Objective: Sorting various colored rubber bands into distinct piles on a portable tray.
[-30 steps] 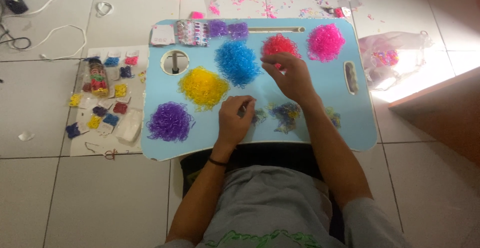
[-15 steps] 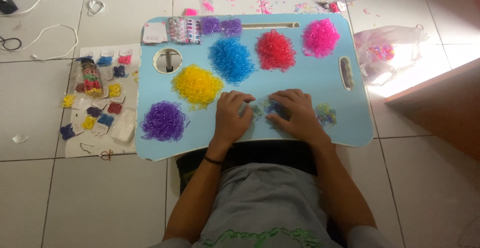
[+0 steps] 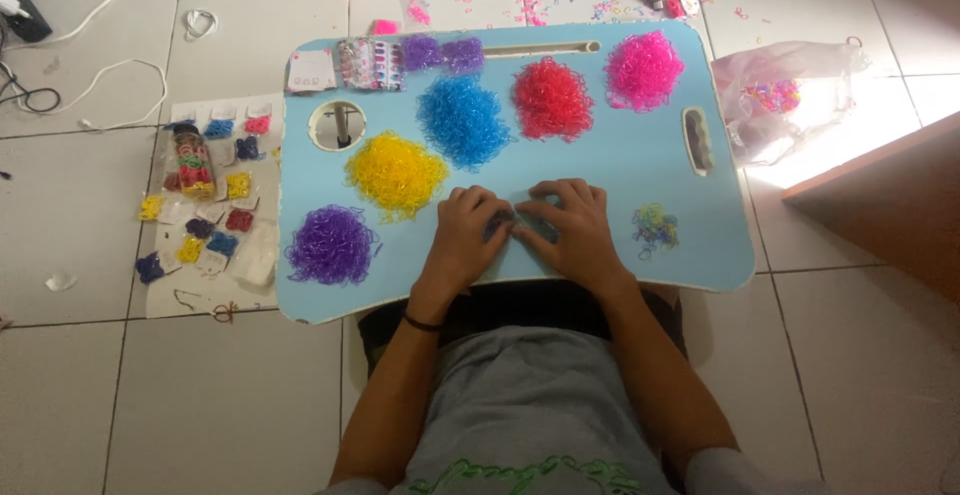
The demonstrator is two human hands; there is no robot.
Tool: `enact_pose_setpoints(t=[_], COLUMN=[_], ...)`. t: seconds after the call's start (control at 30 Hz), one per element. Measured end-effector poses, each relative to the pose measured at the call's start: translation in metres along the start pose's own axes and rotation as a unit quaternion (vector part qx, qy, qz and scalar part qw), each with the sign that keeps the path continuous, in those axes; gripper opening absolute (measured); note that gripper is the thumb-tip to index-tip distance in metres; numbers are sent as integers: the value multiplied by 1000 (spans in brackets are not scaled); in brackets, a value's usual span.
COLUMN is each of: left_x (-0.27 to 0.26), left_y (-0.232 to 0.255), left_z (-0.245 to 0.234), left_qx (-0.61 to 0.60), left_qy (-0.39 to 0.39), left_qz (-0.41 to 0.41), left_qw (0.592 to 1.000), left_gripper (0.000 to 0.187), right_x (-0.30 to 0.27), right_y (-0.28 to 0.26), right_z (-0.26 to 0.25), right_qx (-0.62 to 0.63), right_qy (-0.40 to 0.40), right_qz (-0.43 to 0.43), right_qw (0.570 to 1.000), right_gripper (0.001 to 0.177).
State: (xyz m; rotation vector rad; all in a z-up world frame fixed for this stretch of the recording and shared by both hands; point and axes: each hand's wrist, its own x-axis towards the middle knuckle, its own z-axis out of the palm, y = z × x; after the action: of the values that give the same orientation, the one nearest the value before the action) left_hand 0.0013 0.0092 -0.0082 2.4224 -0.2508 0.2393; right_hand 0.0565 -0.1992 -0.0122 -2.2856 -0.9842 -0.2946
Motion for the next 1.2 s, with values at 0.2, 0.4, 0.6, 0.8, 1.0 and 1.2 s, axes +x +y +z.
enact_pose_setpoints(t=[0.2, 0.4, 0.6, 0.8, 1.0, 1.2], left_x=[0, -2, -3, -4, -3, 0], left_y=[-2, -1, 3, 3, 8, 15], left_z=[5, 3, -2, -5, -14, -18], left_qx=[20, -17, -54, -91, -131, -108], left_qy=[1, 20, 47, 71, 58, 50], left_qz=[10, 10, 2, -1, -2, 21], left_qw=[1000, 1000, 997, 993, 990, 993], left_gripper=[7, 15, 17, 19, 21, 20], right_x=[-2, -1, -1, -1, 2, 0], right_y=[0, -2, -1, -6, -15, -9], right_z=[5, 2, -1, -3, -14, -5], right_qx=[23, 37, 83, 92, 87, 84], right_qy=[20, 24, 25, 38, 40, 82], right_qz=[12, 6, 37, 32, 17, -31], right_qw=[999, 999, 996, 994, 995, 993], right_gripper=[14, 14, 13, 11, 21, 12])
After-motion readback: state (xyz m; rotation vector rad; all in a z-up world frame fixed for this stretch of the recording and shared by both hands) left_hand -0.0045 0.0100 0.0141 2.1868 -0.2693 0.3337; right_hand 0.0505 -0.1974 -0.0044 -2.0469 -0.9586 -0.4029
